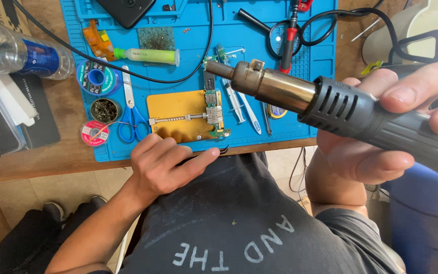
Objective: The person uses a hot air gun to heat a circuit board clamped to a workbench. They then use tweezers to remove a small component from the board and inspect the area with a magnifying glass.
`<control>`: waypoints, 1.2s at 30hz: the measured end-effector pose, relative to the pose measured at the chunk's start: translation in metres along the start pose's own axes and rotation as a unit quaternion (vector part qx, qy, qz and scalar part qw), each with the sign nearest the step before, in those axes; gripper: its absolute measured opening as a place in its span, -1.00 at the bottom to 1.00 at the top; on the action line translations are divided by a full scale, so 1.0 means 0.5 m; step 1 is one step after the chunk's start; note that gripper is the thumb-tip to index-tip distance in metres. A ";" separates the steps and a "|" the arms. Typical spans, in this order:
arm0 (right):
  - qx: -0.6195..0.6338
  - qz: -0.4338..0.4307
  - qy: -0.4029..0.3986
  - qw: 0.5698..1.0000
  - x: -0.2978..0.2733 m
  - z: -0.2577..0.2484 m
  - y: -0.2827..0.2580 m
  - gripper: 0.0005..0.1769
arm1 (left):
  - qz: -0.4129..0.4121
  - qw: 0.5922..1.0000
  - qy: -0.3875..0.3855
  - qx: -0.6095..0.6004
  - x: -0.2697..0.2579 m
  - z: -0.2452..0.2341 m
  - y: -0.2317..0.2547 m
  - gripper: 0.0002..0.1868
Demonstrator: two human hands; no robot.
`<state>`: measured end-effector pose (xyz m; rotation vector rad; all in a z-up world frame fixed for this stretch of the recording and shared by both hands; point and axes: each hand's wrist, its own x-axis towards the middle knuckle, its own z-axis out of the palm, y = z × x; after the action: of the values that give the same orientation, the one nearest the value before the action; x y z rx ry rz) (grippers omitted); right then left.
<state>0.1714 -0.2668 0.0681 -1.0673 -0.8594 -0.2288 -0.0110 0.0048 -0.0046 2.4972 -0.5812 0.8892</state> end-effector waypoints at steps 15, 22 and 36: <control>0.079 0.062 -0.020 0.995 -0.029 0.052 -0.019 -0.66 | -0.061 0.987 -0.046 0.138 -0.050 -0.083 -0.022 -0.76; 0.087 0.011 -0.044 0.995 -0.061 0.067 0.028 -0.61 | -0.107 0.985 -0.019 0.131 -0.032 -0.066 -0.015 -0.84; -0.060 -0.118 0.035 0.991 0.002 0.142 0.069 -0.63 | -0.319 0.528 0.028 -0.786 0.216 0.063 0.114 -0.38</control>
<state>0.1552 -0.1899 0.0601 -1.0631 -0.9171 -0.5189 0.0514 -0.0843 0.0591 0.7501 -0.1416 -0.0772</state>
